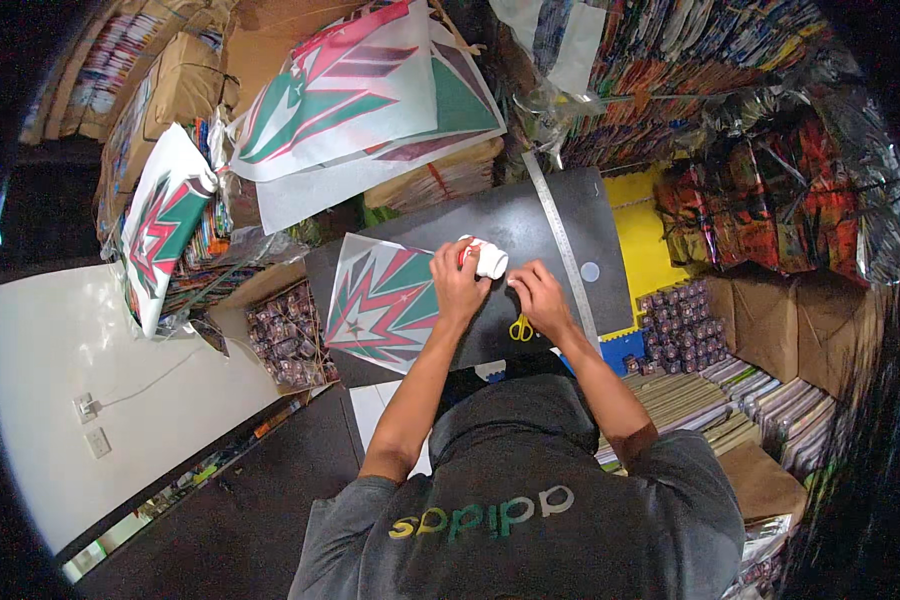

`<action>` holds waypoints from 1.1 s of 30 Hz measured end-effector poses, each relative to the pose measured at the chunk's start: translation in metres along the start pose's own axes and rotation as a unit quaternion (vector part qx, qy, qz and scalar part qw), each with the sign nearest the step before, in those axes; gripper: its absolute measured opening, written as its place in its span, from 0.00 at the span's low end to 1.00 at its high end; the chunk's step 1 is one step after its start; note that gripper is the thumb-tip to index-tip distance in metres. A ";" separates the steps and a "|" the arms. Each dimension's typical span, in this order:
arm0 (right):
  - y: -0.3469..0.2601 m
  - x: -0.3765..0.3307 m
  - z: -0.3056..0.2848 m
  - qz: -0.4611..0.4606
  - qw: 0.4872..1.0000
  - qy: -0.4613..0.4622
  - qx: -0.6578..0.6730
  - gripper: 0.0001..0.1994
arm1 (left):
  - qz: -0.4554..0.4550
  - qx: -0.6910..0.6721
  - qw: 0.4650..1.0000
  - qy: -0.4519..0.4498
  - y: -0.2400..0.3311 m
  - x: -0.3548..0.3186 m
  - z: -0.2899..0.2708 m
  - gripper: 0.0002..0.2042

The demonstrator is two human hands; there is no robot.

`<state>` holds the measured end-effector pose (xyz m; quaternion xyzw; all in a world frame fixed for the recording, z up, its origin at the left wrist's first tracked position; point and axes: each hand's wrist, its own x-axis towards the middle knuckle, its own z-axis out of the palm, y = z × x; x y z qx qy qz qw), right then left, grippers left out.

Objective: Assembling kite sails by applying glue to the edges in a workshop setting.

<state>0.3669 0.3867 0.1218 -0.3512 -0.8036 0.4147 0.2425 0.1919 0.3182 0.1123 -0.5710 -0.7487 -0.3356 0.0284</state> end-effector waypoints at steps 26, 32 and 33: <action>-0.006 0.005 -0.010 -0.096 0.995 -0.007 -0.035 0.04 | 0.055 -0.007 0.998 -0.031 0.000 -0.005 -0.006 0.30; -0.004 -0.001 -0.009 -0.056 0.998 0.020 0.013 0.05 | 0.043 -0.016 0.999 -0.014 0.004 -0.004 -0.007 0.28; -0.004 -0.001 -0.009 -0.039 0.998 0.034 0.034 0.05 | 0.041 -0.014 0.999 -0.012 0.005 -0.004 -0.008 0.28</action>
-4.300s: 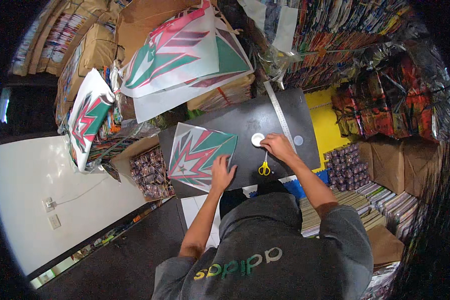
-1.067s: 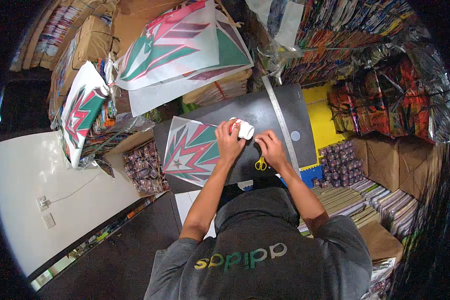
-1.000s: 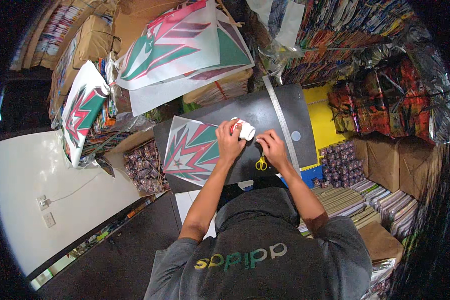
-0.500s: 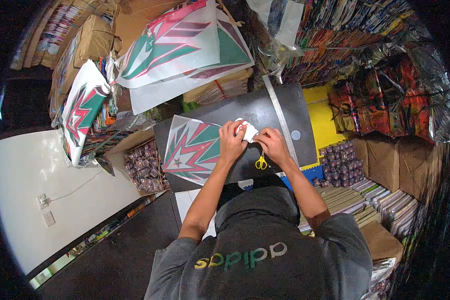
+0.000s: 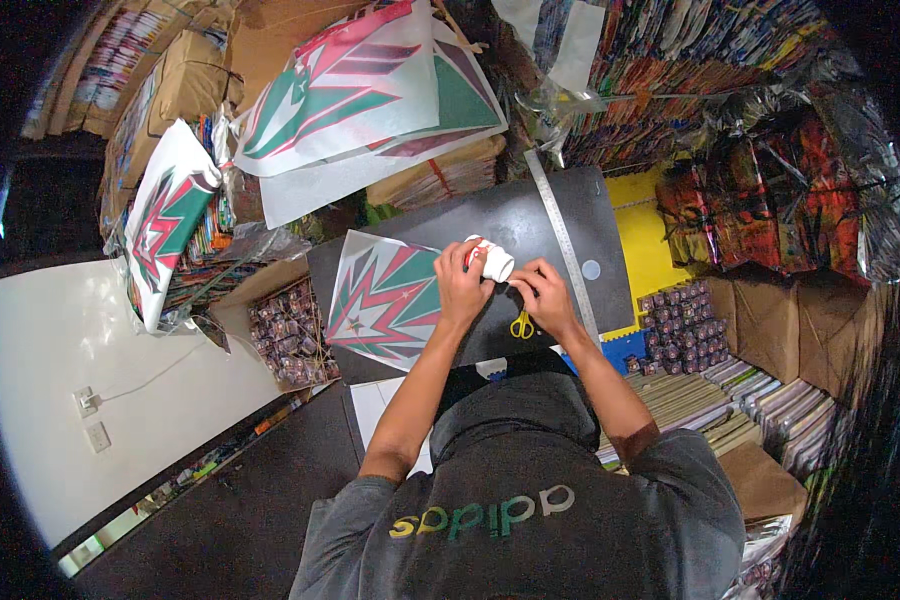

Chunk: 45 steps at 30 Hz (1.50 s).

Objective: Assembling kite sails by applying glue to the edges in a workshop setting.

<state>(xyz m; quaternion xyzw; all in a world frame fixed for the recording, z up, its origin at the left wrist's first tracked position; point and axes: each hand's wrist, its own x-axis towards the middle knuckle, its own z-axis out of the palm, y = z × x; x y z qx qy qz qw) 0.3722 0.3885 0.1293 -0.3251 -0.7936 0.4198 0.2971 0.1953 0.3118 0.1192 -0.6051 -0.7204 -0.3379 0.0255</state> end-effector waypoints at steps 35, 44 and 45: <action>-0.017 -0.007 0.032 0.123 0.983 0.004 0.139 0.06 | -0.089 0.024 0.996 -0.002 -0.004 -0.010 0.010 0.28; 0.008 0.001 0.013 0.244 0.898 0.039 0.366 0.06 | -0.331 -0.289 0.894 -0.091 0.003 -0.037 0.042 0.28; 0.004 0.001 0.011 0.261 0.888 0.022 0.377 0.05 | -0.332 -0.289 0.893 -0.090 0.001 -0.046 0.046 0.28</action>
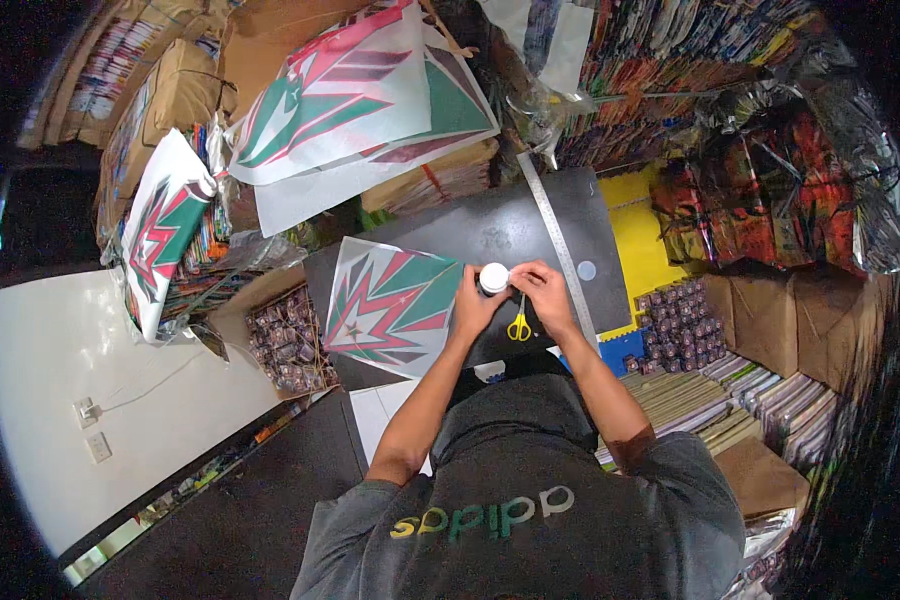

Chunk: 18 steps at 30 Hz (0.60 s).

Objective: Assembling kite sails by applying glue to the edges in a workshop setting.

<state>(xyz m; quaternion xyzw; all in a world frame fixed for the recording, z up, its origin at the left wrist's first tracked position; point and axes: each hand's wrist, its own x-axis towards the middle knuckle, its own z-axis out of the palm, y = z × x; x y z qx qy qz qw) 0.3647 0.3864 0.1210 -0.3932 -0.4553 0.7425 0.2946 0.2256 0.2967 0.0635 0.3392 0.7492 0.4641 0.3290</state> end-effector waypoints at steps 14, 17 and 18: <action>0.007 0.000 -0.029 -0.009 1.000 -0.001 0.001 0.06 | 0.051 0.129 0.987 -0.085 -0.024 -0.016 -0.002 0.37; 0.004 0.004 -0.037 -0.061 0.994 0.003 -0.086 0.07 | 0.047 0.151 0.984 -0.076 -0.018 -0.025 -0.010 0.39; 0.003 0.005 -0.039 -0.060 0.996 0.014 -0.071 0.07 | 0.041 0.159 0.984 -0.073 -0.017 -0.029 -0.013 0.40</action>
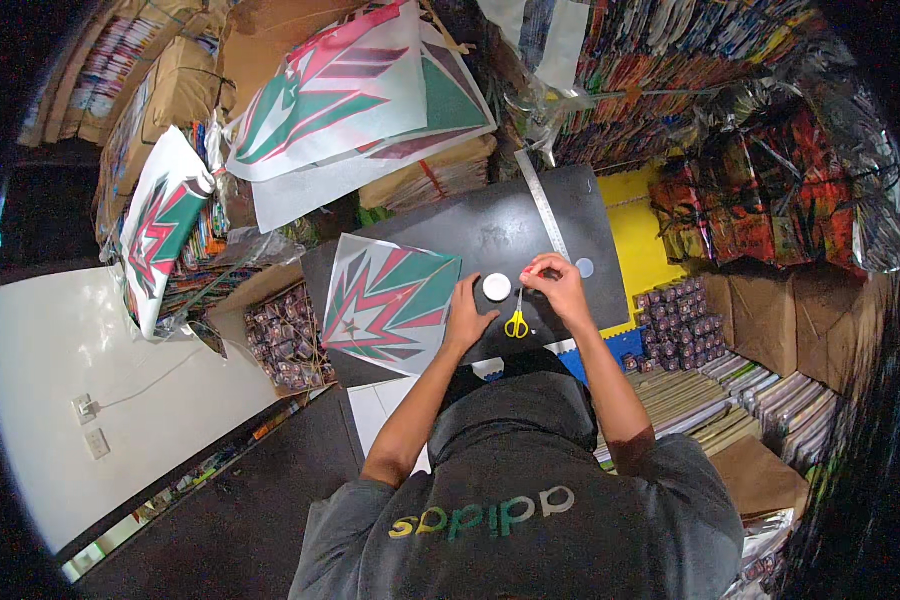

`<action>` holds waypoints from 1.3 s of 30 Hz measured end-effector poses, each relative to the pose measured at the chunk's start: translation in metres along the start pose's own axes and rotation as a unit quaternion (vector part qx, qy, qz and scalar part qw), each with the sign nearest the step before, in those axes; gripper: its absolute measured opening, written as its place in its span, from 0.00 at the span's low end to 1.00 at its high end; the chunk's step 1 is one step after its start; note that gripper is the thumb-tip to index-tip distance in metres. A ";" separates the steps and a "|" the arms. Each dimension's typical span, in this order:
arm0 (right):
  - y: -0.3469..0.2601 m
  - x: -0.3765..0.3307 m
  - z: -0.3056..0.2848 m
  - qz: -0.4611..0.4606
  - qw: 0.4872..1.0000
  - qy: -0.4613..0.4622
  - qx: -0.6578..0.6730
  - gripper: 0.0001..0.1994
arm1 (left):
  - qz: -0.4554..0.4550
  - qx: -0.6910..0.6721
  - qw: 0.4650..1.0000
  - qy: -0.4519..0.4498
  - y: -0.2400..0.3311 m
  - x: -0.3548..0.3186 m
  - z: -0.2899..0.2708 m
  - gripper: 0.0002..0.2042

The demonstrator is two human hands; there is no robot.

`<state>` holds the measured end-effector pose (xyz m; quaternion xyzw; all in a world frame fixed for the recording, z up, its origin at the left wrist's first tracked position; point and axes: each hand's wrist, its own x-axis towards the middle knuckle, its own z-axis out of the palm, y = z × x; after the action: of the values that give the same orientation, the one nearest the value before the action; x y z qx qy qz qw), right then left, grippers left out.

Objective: Assembling kite sails by applying glue to the edges in a workshop setting.

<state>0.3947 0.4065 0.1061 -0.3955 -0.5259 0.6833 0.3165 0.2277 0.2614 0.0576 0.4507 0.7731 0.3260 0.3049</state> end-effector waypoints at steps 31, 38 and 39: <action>0.018 0.056 -0.064 -0.011 0.991 0.121 -0.060 0.04 | -0.089 -0.089 0.989 0.078 0.004 -0.046 -0.017 0.35; 0.072 0.076 -0.103 -0.143 0.905 0.142 -0.374 0.07 | -0.083 -0.090 0.989 0.081 0.003 -0.036 -0.013 0.35; 0.055 0.070 -0.084 -0.060 0.941 0.137 -0.305 0.07 | -0.092 -0.085 0.988 0.094 -0.002 -0.049 -0.019 0.35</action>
<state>0.4333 0.4915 0.0273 -0.5305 -0.6831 0.4094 0.2903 0.2324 0.2119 0.0761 0.3175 0.8062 0.4013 0.2970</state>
